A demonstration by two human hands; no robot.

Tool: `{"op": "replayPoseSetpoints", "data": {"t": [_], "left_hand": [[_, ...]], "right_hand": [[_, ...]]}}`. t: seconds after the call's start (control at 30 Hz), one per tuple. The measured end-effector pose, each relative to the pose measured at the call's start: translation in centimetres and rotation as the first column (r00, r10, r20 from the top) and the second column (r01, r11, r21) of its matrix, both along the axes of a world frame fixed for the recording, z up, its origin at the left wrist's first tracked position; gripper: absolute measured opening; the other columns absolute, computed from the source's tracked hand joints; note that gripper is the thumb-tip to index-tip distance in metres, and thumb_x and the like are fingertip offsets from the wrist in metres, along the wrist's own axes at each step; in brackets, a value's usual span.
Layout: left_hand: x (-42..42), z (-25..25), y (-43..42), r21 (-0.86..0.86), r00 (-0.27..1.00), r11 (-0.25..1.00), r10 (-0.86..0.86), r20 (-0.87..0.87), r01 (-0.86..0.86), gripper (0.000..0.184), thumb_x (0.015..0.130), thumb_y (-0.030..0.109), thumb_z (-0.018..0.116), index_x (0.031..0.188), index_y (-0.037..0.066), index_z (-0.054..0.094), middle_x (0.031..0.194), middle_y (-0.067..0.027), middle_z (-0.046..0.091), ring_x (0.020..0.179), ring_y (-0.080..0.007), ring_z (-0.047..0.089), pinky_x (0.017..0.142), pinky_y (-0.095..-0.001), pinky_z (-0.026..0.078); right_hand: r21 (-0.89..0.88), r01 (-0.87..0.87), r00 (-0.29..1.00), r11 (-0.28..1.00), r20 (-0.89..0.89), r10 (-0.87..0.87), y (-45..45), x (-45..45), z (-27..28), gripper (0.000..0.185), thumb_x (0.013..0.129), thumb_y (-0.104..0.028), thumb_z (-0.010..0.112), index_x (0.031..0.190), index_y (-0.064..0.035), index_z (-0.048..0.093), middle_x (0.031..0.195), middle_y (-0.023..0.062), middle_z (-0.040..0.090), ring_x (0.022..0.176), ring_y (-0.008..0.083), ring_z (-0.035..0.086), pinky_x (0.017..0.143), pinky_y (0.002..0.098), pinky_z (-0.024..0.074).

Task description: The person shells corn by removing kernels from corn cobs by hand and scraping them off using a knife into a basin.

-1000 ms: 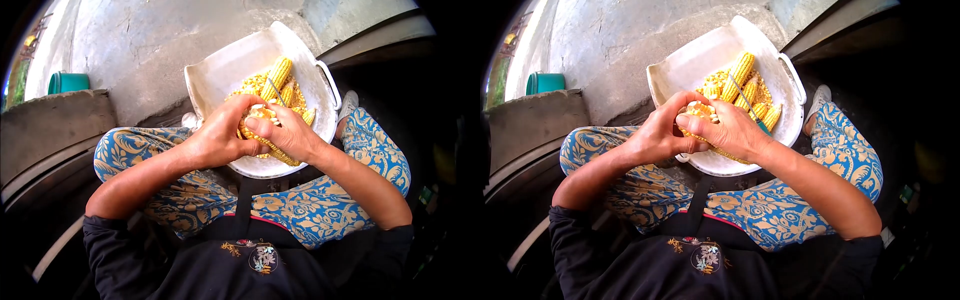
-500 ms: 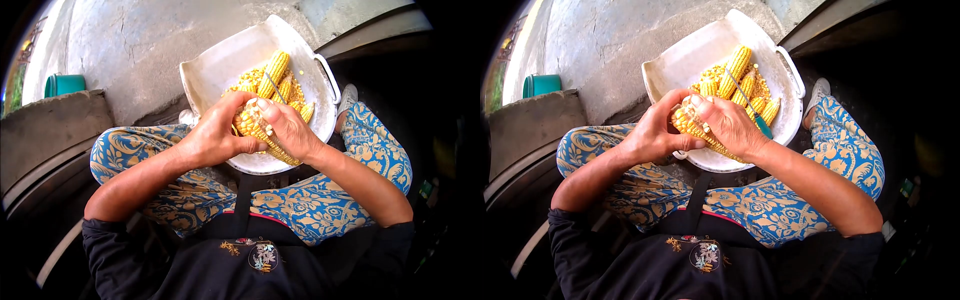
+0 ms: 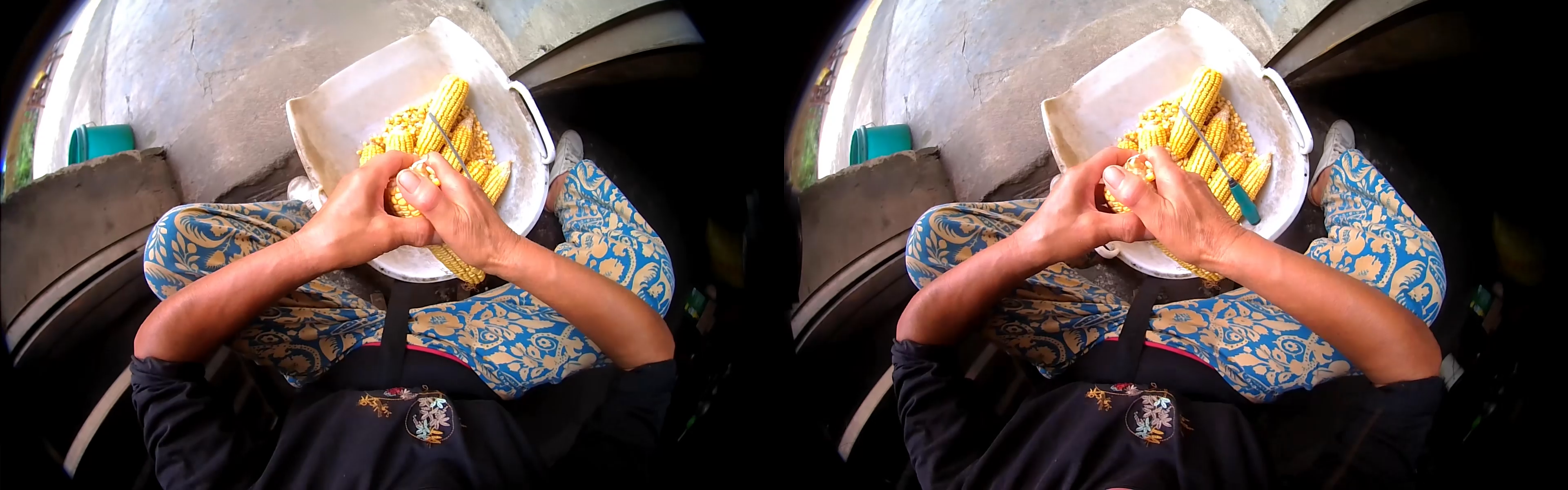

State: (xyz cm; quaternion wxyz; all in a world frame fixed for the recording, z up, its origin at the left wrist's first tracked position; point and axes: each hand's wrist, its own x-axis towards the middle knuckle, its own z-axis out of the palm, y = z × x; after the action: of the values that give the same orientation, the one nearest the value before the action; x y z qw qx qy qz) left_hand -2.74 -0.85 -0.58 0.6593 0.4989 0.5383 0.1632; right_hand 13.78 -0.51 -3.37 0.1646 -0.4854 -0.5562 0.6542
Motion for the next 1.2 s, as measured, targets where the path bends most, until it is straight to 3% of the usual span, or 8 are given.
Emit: {"op": "replayPoseSetpoints", "data": {"t": [0.13,0.27,0.47,0.63,0.77,0.87,0.97,1.2], "left_hand": [[-0.2,-0.6,-0.2,0.029,0.994,0.997,-0.067,-0.082,0.07,0.059,0.067,0.018,0.08,0.116,0.001,0.051,0.087,-0.0026,0.059,0.077,-0.008,0.055,0.068,-0.0243,0.047],[-0.4,-1.1,-0.3,-0.079,0.994,0.997,-0.003,0.105,0.012,0.062,0.068,0.017,0.08,0.118,-0.001,0.047,0.095,-0.0022,0.058,0.085,-0.0087,0.055,0.071,-0.0248,0.048],[-0.9,-0.9,0.1,-0.187,0.976,0.982,0.077,0.202,-0.039,0.061,0.071,0.013,0.076,0.121,0.0,0.045,0.096,-0.0028,0.058,0.084,-0.009,0.055,0.071,-0.0252,0.046],[-1.3,-1.1,0.5,-0.289,0.952,0.952,0.175,0.252,-0.099,0.056,0.073,0.017,0.069,0.121,0.001,0.045,0.09,-0.0034,0.058,0.07,-0.0079,0.051,0.061,-0.0216,0.041],[-1.3,-1.1,0.8,-0.325,0.917,0.933,0.256,0.307,-0.152,0.05,0.076,0.016,0.065,0.119,0.002,0.046,0.088,-0.0036,0.057,0.073,-0.0096,0.053,0.062,-0.0233,0.044],[-0.9,-0.8,0.9,-0.397,0.912,0.902,0.297,0.282,-0.17,0.045,0.081,0.024,0.06,0.119,0.004,0.046,0.088,-0.0035,0.056,0.074,-0.0103,0.054,0.064,-0.0246,0.045],[-0.5,-0.7,0.8,-0.261,0.961,0.946,0.235,0.148,-0.191,0.037,0.092,0.034,0.043,0.118,0.008,0.046,0.087,-0.0039,0.055,0.072,-0.0115,0.055,0.062,-0.0232,0.043],[-0.7,-1.0,0.3,-0.262,0.976,0.952,0.191,0.105,-0.158,0.034,0.094,0.034,0.04,0.116,0.009,0.047,0.081,-0.0037,0.055,0.062,-0.0102,0.051,0.056,-0.0213,0.041]], "right_hand": [[0.061,0.05,0.998,0.997,-0.05,-0.047,-0.2,0.2,-1.1,0.054,0.091,-0.049,0.042,0.099,0.004,0.051,0.086,0.0218,0.061,0.083,0.0306,0.062,0.074,0.0375,0.0463],[0.03,0.197,0.971,0.98,-0.144,-0.191,-0.6,0.1,-2.4,0.048,0.095,-0.043,0.04,0.1,0.0023,0.054,0.088,0.0169,0.06,0.087,0.0253,0.059,0.078,0.0347,0.0438],[-0.152,0.049,0.964,0.987,-0.251,-0.086,0.3,1.1,-1.8,0.055,0.093,-0.053,0.039,0.102,0.0,0.054,0.093,0.0139,0.06,0.089,0.0182,0.056,0.082,0.0318,0.0431],[0.202,-0.058,0.997,0.978,-0.042,0.068,0.5,1.8,-0.7,0.067,0.084,-0.059,0.051,0.112,0.0009,0.047,0.094,0.0244,0.061,0.095,0.034,0.061,0.079,0.0398,0.0468],[0.171,-0.111,0.994,0.979,-0.004,0.113,1.3,2.4,-1.2,0.063,0.086,-0.057,0.049,0.109,0.002,0.047,0.076,0.0249,0.062,0.081,0.0389,0.063,0.069,0.043,0.0483],[0.209,-0.131,0.991,0.969,0.056,0.122,1.3,2.5,-0.3,0.054,0.09,-0.051,0.047,0.105,0.0008,0.048,0.077,0.0255,0.061,0.081,0.0401,0.062,0.067,0.0446,0.0475],[0.167,-0.107,0.993,0.98,0.067,0.097,1.3,2.1,0.2,0.046,0.093,-0.045,0.044,0.103,-0.0002,0.05,0.077,0.0254,0.061,0.081,0.041,0.061,0.066,0.0455,0.0467],[0.254,0.005,1.0,0.967,-0.003,-0.004,0.7,2.1,-1.3,0.046,0.091,-0.044,0.047,0.103,0.0004,0.052,0.08,0.0259,0.061,0.083,0.0413,0.061,0.069,0.0458,0.0466]]}}
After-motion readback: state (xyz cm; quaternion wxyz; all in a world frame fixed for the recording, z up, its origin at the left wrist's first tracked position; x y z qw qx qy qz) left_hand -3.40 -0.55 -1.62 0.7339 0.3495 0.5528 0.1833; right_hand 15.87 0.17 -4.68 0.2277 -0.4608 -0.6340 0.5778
